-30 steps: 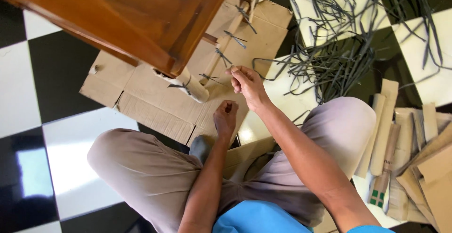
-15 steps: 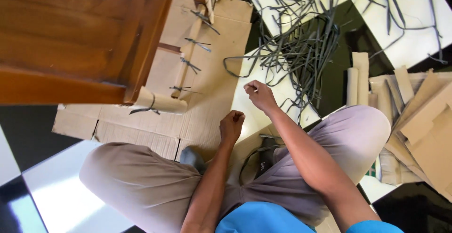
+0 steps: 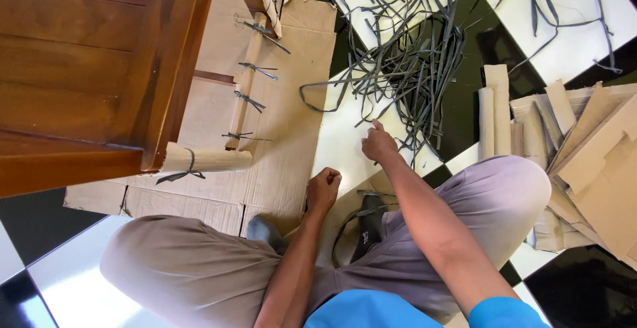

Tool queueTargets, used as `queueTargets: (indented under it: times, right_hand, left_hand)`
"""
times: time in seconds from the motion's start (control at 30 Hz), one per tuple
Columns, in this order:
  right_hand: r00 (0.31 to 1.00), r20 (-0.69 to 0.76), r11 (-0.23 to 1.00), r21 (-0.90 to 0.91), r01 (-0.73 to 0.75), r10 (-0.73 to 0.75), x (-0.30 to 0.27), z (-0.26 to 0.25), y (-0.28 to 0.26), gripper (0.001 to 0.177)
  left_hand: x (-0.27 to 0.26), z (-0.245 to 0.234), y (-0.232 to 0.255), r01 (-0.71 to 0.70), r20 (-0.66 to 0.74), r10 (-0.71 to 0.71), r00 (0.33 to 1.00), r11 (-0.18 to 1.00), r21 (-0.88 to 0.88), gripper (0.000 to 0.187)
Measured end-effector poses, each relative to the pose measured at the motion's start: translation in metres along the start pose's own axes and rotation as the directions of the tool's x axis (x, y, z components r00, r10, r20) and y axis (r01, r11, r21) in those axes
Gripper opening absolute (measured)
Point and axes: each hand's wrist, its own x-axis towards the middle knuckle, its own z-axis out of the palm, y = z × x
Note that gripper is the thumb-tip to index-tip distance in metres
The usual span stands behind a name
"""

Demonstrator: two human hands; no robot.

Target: Wrapping a furniture leg with cardboard and securing it with plastic ties

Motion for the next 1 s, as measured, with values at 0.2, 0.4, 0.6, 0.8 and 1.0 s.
queueTargets:
  times: [0.2, 0.4, 0.6, 0.8, 1.0]
  right_hand:
    - [0.999, 0.021, 0.999, -0.018, 0.027, -0.026, -0.001, -0.010, -0.011, 0.049]
    - [0.999, 0.023, 1.000, -0.014, 0.026, -0.026, 0.022, 0.008, -0.003, 0.052]
    - [0.991, 0.057, 0.991, -0.048, 0.123, -0.120, 0.029, 0.035, -0.015, 0.046]
    - [0.974, 0.152, 0.980, -0.080, 0.183, -0.170, 0.028, 0.067, -0.010, 0.047]
    - [0.991, -0.016, 0.990, -0.060, 0.129, -0.131, -0.014, 0.017, -0.028, 0.047]
  left_hand:
    - [-0.003, -0.004, -0.001, -0.008, 0.006, 0.007, 1.000, 1.000, 0.001, 0.018]
    - [-0.003, -0.009, 0.004, -0.019, 0.007, 0.019, 1.000, 0.999, 0.026, 0.019]
    - [-0.004, -0.009, 0.004, 0.023, -0.007, -0.023, 1.000, 0.999, -0.043, 0.020]
    - [-0.009, -0.016, 0.006, -0.009, -0.021, 0.008, 1.000, 0.997, -0.071, 0.023]
    - [-0.008, -0.015, 0.001, -0.023, -0.024, 0.021, 0.999, 0.997, -0.078, 0.022]
